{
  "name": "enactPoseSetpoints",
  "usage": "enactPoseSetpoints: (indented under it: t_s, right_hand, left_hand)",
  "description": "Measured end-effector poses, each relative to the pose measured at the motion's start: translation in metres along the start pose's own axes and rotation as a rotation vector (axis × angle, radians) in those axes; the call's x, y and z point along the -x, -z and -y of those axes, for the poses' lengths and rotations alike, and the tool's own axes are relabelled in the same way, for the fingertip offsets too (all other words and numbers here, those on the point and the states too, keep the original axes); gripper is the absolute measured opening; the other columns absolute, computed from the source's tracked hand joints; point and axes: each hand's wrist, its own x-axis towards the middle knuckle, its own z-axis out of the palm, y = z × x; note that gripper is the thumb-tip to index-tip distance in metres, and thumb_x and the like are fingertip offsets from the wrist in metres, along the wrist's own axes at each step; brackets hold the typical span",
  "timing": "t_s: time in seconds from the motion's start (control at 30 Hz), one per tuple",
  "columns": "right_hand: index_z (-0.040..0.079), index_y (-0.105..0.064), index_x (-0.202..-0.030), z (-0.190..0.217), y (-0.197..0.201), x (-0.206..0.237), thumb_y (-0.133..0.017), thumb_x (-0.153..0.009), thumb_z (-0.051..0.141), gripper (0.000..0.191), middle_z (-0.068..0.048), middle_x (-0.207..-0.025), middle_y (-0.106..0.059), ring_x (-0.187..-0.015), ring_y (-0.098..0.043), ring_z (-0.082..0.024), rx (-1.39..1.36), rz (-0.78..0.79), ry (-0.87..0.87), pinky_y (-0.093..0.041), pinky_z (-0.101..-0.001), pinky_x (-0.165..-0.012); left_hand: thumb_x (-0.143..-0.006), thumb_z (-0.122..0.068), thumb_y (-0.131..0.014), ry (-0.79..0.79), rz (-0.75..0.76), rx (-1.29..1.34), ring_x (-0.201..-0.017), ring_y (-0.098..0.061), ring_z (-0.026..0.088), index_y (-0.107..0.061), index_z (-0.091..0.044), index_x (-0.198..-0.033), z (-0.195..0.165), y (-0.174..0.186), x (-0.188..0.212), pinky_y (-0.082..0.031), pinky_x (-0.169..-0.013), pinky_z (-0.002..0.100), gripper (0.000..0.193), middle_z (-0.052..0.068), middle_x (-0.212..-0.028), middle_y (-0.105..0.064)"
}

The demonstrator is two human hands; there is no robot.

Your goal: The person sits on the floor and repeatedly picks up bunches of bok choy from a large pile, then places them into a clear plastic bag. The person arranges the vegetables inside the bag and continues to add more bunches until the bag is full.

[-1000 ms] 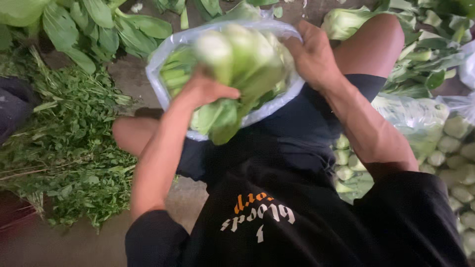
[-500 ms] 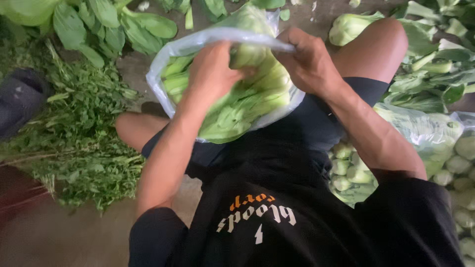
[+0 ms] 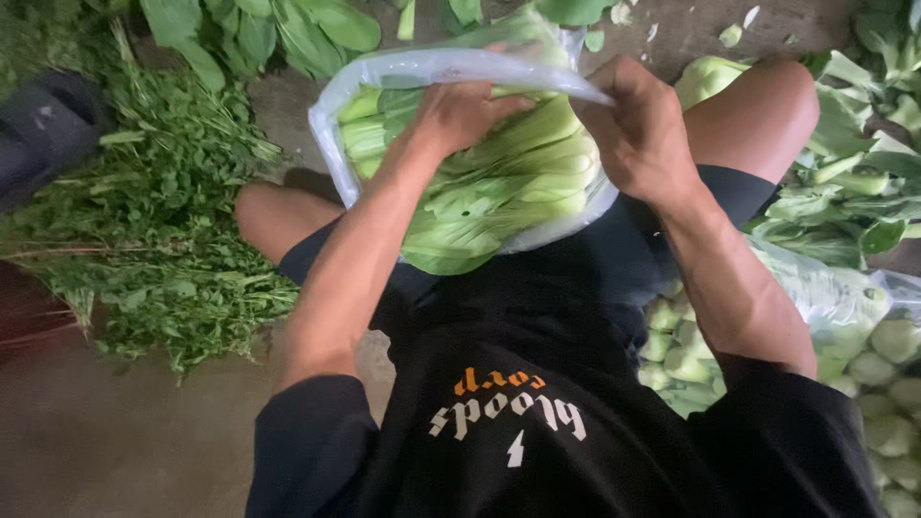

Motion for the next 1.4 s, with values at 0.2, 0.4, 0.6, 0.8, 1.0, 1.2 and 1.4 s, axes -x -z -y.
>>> enactPoseSetpoints:
  t_s: [0.2,0.4,0.6,0.8,1.0,1.2,1.4]
  right_hand:
    - [-0.003,-0.059,-0.115,0.004,0.003,-0.003,-0.066,-0.109,-0.006,0.009,-0.004,-0.099,-0.062,-0.086,-0.056,-0.010,0.112,-0.018,-0.022,-0.045,-0.0268,-0.071]
    - [-0.005,-0.060,-0.110,0.019,-0.004,-0.010,-0.068,-0.110,-0.007,0.008,-0.013,-0.099,-0.065,-0.089,-0.062,-0.016,0.253,-0.030,0.172,-0.050,-0.0320,-0.073]
    - [-0.003,-0.058,-0.115,0.022,-0.007,0.005,-0.073,-0.103,-0.001,0.020,-0.012,-0.095,-0.065,-0.081,-0.065,-0.020,0.363,-0.080,0.087,-0.052,-0.0372,-0.067]
    - [-0.001,-0.042,-0.128,0.014,-0.034,0.091,-0.074,-0.096,0.009,0.046,-0.007,-0.107,-0.051,-0.094,-0.052,-0.012,0.030,-0.422,-0.148,-0.049,-0.0269,-0.076]
    - [0.004,-0.049,-0.112,-0.030,-0.102,0.149,-0.055,-0.111,0.021,0.018,-0.001,-0.086,-0.048,-0.077,-0.043,-0.009,-0.392,-0.502,-0.513,-0.042,-0.0276,-0.062]
    - [0.002,-0.058,-0.113,-0.030,-0.103,0.148,-0.048,-0.111,0.025,0.025,-0.007,-0.076,-0.054,-0.073,-0.049,-0.010,-0.364,-0.234,-0.329,-0.046,-0.0328,-0.062]
    - [0.000,-0.059,-0.109,-0.024,-0.083,0.142,-0.048,-0.112,0.025,0.028,-0.014,-0.074,-0.053,-0.064,-0.054,-0.014,-0.304,-0.055,-0.162,-0.049,-0.0358,-0.062]
  left_hand:
    - [-0.090,-0.031,-0.070,0.077,0.060,-0.111,-0.134,-0.050,0.038,-0.053,-0.017,-0.147,-0.034,0.025,-0.008,-0.037,-0.106,0.054,0.061,0.012,-0.147,-0.054]
    - [-0.108,-0.038,-0.051,0.254,0.064,-0.454,-0.149,-0.037,0.031,-0.047,-0.009,-0.149,-0.114,-0.005,0.018,-0.018,-0.122,0.070,0.050,0.015,-0.156,-0.042]
    - [-0.103,-0.042,-0.054,0.041,-0.330,-0.487,-0.151,-0.030,0.034,-0.057,-0.014,-0.146,-0.079,-0.045,0.015,-0.015,-0.117,0.074,0.051,0.013,-0.162,-0.032]
    - [-0.099,-0.029,-0.071,-0.279,-0.143,-0.331,-0.132,-0.053,0.030,-0.065,-0.016,-0.130,-0.090,-0.045,0.079,-0.039,-0.114,0.053,0.034,0.007,-0.138,-0.057]
    - [-0.090,-0.028,-0.079,-0.297,0.007,-0.634,-0.114,-0.060,0.027,-0.059,-0.008,-0.133,-0.107,-0.055,0.105,-0.048,-0.096,0.044,0.051,0.007,-0.126,-0.060]
    - [-0.086,-0.018,-0.072,-0.183,-0.053,-0.389,-0.107,-0.060,0.038,-0.057,-0.002,-0.126,-0.088,-0.066,0.124,-0.051,-0.089,0.050,0.046,0.015,-0.119,-0.060]
    - [-0.090,-0.016,-0.068,-0.038,-0.130,-0.332,-0.109,-0.060,0.043,-0.059,0.000,-0.128,-0.071,-0.107,0.118,-0.052,-0.090,0.050,0.042,0.020,-0.121,-0.059]
